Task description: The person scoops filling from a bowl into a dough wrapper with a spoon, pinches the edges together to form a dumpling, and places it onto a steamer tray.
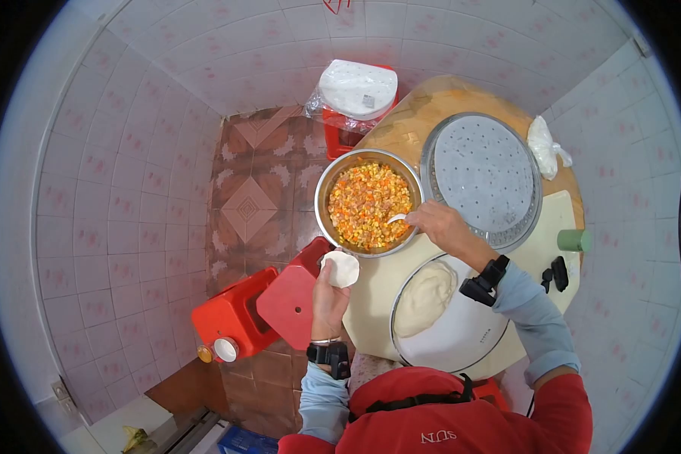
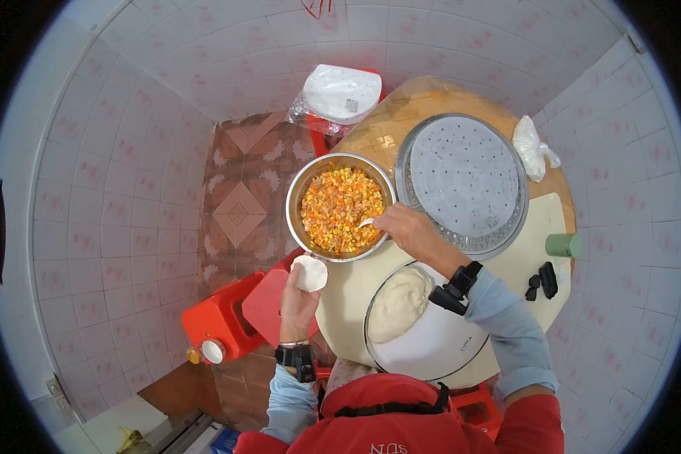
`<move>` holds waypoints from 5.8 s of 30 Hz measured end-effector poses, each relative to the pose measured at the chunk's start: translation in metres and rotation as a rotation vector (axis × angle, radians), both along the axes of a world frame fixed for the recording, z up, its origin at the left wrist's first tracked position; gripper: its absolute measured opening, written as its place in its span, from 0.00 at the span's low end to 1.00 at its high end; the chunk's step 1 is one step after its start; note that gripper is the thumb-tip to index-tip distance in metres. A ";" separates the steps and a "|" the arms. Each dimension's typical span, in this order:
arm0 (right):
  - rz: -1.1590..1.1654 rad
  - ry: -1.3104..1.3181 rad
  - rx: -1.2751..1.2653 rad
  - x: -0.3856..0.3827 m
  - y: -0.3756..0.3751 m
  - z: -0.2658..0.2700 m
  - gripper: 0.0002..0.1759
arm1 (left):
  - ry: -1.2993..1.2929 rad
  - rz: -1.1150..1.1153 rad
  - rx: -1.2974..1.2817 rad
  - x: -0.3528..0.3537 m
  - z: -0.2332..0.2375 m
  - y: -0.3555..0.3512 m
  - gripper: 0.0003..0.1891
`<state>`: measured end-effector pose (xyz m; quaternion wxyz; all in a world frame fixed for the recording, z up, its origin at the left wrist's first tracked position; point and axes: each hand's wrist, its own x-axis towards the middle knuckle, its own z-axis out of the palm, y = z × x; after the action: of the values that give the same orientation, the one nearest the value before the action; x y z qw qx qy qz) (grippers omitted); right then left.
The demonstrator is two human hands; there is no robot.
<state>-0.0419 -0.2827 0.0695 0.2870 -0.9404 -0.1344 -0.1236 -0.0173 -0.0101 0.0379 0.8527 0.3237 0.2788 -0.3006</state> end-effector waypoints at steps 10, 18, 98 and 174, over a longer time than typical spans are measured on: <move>-0.297 0.263 0.332 0.019 -0.007 -0.014 0.10 | -0.003 0.004 -0.011 0.000 -0.001 0.002 0.17; -0.376 0.394 0.421 0.021 -0.010 -0.029 0.11 | 0.010 -0.008 -0.053 -0.002 -0.001 -0.001 0.17; -0.556 0.259 0.773 -0.087 0.051 0.060 0.12 | -0.103 -0.210 -0.258 -0.058 0.085 -0.092 0.16; -0.590 0.420 0.371 -0.001 0.014 -0.033 0.13 | -0.039 -0.095 0.010 -0.051 0.045 -0.038 0.14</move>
<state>-0.0430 -0.2682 0.0366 0.4252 -0.8757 0.2271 -0.0279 -0.0683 -0.0483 0.0831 0.8412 0.3464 0.2478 -0.3332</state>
